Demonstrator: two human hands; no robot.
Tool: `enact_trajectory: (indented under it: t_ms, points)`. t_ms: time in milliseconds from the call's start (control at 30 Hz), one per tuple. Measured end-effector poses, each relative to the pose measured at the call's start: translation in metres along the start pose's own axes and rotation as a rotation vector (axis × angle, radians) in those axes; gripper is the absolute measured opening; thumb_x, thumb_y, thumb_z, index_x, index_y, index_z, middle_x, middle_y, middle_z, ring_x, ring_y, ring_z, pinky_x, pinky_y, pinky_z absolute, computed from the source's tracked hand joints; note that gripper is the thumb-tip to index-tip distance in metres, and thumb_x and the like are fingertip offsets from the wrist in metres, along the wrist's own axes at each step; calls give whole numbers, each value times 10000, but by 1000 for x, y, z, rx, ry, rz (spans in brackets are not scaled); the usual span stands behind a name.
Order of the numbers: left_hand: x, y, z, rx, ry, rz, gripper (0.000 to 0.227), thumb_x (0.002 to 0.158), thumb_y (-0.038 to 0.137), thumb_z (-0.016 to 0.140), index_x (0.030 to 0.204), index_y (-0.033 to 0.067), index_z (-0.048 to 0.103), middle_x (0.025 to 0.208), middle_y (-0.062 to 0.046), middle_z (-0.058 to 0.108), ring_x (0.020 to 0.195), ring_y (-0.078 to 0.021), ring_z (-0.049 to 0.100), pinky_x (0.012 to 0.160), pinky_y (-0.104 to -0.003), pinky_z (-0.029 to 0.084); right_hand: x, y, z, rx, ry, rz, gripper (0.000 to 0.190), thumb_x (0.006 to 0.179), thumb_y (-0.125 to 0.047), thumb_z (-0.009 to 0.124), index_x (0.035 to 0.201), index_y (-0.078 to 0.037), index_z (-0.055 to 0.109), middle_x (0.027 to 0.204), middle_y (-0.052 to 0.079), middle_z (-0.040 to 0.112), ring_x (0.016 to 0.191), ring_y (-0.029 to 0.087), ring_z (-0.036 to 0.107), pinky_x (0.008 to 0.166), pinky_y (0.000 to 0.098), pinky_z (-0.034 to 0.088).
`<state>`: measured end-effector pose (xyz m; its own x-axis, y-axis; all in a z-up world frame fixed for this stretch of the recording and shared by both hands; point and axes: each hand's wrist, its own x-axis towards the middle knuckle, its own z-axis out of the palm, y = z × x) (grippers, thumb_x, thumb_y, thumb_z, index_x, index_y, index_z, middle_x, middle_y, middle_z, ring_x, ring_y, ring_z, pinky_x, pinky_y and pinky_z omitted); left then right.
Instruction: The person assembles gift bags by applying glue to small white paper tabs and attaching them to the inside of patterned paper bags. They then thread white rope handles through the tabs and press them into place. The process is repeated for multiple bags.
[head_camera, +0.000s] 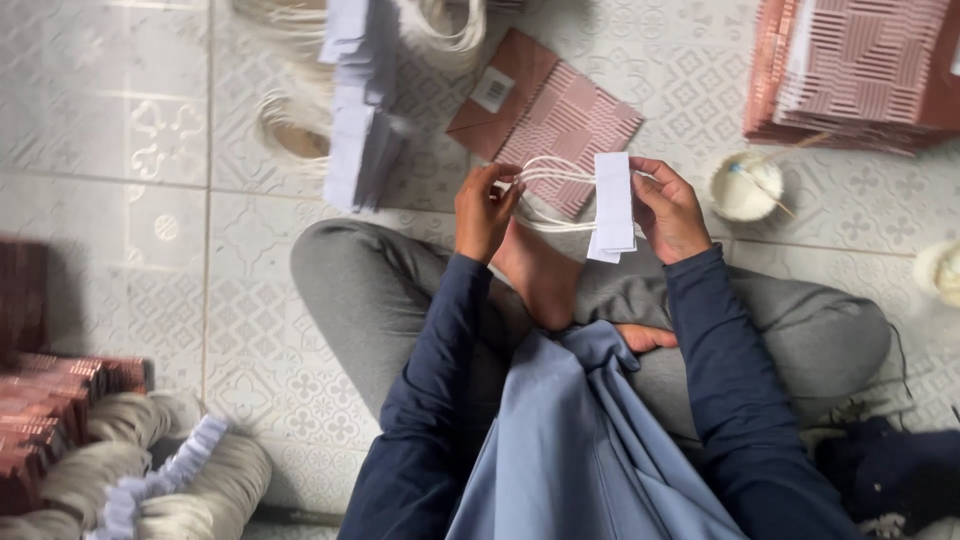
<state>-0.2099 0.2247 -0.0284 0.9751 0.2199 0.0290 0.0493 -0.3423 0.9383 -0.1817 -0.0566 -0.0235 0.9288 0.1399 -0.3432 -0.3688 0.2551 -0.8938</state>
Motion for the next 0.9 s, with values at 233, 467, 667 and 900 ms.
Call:
enact_trajectory:
  t_ms: [233, 467, 667, 900]
  points:
    - [15, 14, -78, 200, 423, 176, 154, 907, 104, 740, 1020, 209, 738, 867, -51, 626, 709, -275, 661, 662, -385, 563, 29, 38, 119, 65, 47, -56, 196, 977, -130, 748, 1137, -53, 665, 906, 59, 731, 824, 123, 731, 760, 257, 646]
    - [19, 16, -101, -32, 568, 151, 192, 915, 46, 752, 1023, 199, 794, 816, 8, 625, 731, -119, 586, 683, -270, 535, 34, 86, 137, -851, -110, -324, 150, 958, -98, 614, 1022, -88, 749, 1018, 150, 738, 980, 345, 714, 809, 437, 577]
    - [15, 25, -73, -161, 446, 116, 115, 898, 135, 800, 1004, 177, 793, 759, -14, 596, 714, -122, 593, 662, -277, 524, 14, 32, 98, -199, -59, -67, 362, 946, -87, 492, 1271, -97, 652, 1026, 4, 676, 888, 92, 626, 734, 227, 551]
    - [-6, 26, 18, -152, 148, 46, 84, 909, 147, 775, 988, 122, 764, 784, -88, 596, 722, -237, 640, 646, -329, 562, -19, 13, -16, -294, 24, -159, 498, 1029, -108, 687, 1493, -49, 517, 861, 45, 636, 812, 68, 622, 760, 188, 536]
